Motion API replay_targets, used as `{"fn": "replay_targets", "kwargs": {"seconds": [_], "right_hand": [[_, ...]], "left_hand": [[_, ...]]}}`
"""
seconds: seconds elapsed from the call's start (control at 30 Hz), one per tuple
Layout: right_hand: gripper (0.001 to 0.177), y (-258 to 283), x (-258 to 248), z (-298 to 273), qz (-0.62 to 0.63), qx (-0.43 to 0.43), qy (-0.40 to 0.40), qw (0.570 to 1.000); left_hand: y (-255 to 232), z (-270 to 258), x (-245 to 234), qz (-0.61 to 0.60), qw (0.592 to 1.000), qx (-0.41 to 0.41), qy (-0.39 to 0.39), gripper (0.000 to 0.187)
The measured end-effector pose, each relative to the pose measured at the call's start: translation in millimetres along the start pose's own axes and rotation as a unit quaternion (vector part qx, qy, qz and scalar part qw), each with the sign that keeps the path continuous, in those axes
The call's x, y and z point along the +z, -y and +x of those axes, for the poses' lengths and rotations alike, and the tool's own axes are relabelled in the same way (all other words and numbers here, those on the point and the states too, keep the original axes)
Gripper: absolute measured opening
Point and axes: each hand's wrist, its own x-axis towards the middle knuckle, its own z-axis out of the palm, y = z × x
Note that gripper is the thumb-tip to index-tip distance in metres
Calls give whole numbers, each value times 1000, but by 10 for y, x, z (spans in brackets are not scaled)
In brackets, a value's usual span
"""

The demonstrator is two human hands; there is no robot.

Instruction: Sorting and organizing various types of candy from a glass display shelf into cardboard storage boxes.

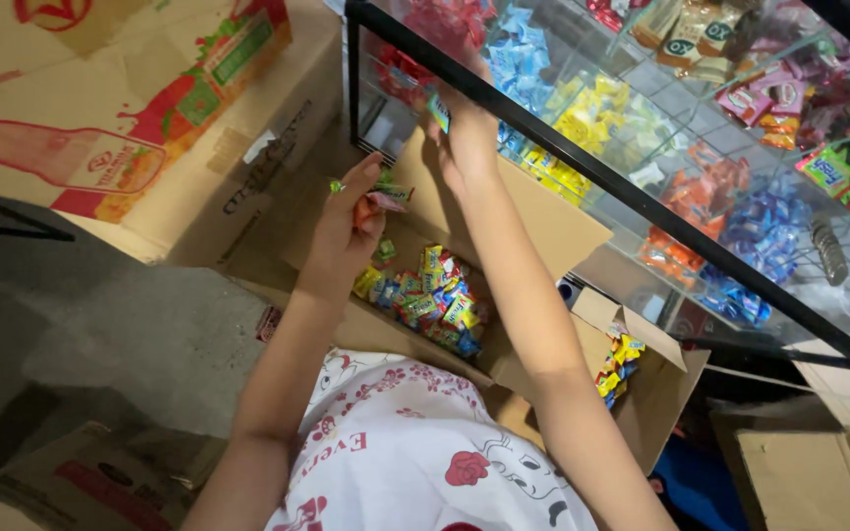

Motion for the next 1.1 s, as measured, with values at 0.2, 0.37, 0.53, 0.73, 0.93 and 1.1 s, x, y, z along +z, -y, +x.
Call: {"fn": "replay_targets", "kwargs": {"seconds": [0.2, 0.37, 0.53, 0.73, 0.93, 1.1], "right_hand": [[23, -423, -495, -117, 125, 42, 41, 990], [38, -81, -748, -733, 128, 137, 47, 981], [48, 25, -1215, -1235, 190, 128, 9, 973], [57, 116, -1512, -1650, 287, 106, 23, 952], [56, -216, -1856, -1826, 346, 141, -14, 928], [55, -397, -1895, -1953, 326, 181, -39, 927]], "left_hand": [[7, -53, 66, 10, 1000, 12, 0, 32], [267, -44, 407, 73, 997, -5, -39, 30], [596, -206, 1055, 144, 987, -34, 67, 34], [1038, -241, 1183, 344, 922, -78, 156, 29], [1159, -199, 975, 480, 827, 44, 290, 29], [1019, -392, 1182, 726, 609, 96, 306, 29]]}}
